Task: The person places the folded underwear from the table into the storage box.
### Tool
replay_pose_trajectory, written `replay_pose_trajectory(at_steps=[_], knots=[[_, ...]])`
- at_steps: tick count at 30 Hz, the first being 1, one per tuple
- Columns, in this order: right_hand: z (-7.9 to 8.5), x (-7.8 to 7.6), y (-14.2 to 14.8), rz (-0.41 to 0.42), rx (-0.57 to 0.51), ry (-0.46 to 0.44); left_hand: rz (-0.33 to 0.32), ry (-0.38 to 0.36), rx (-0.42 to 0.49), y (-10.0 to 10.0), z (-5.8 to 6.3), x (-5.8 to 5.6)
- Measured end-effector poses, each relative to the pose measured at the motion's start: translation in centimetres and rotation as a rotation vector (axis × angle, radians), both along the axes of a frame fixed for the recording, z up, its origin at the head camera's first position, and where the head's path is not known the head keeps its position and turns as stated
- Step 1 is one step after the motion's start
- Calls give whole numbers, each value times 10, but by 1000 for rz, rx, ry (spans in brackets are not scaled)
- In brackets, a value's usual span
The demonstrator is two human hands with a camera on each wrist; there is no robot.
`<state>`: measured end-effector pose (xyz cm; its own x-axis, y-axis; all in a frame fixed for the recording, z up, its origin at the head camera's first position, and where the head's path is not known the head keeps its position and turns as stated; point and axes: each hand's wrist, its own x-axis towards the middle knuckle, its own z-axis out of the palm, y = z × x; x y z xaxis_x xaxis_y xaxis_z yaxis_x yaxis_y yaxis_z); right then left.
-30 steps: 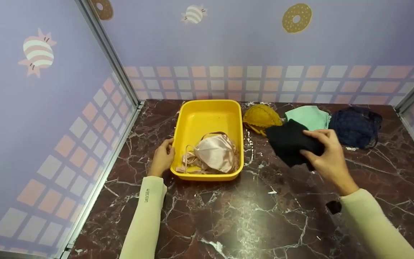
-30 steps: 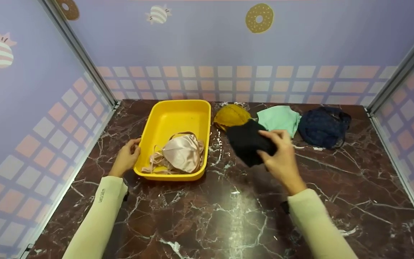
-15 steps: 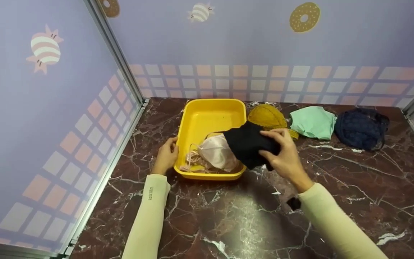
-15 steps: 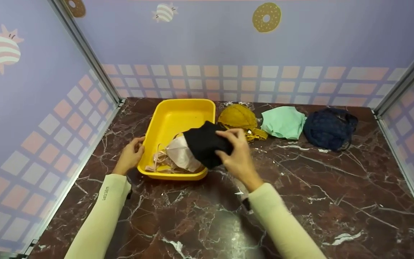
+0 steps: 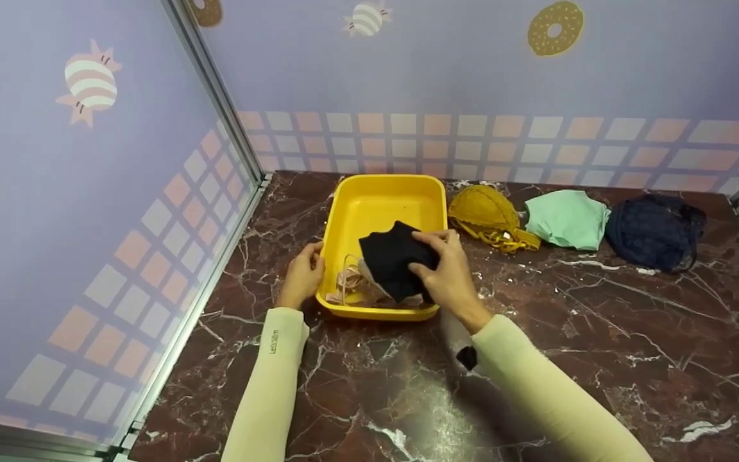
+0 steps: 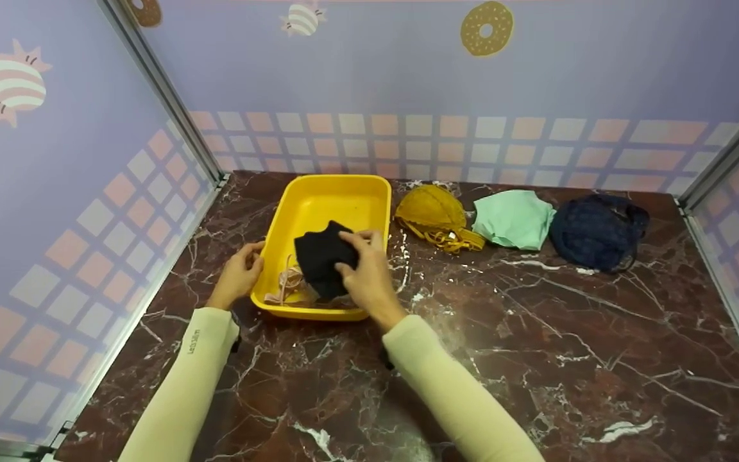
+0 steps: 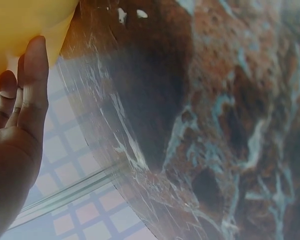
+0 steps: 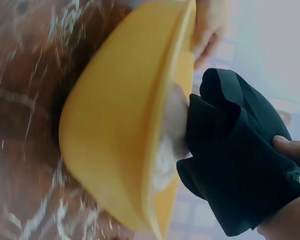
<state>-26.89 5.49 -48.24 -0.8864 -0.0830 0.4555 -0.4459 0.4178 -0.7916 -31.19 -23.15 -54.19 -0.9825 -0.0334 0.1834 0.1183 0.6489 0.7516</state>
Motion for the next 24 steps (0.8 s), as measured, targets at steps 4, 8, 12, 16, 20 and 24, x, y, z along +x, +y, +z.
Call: replay_pose_trajectory(at_steps=[4, 8, 12, 16, 20, 24], knots=[[-7, -2, -24, 54, 15, -59, 5, 5, -13, -1, 0, 1], [-14, -2, -44, 74, 108, -90, -4, 7, -13, -1, 0, 0], [-21, -1, -53, 104, 220, -149, -17, 14, -11, 1, -1, -1], [-27, -1, -54, 169, 270, -218, -26, 21, -9, 3, -1, -2], [-27, -1, -48, 233, 313, -251, -28, 7, -9, 2, 0, -1], [-23, -2, -41, 259, 327, -236, -16, -14, -13, -3, -1, 0]])
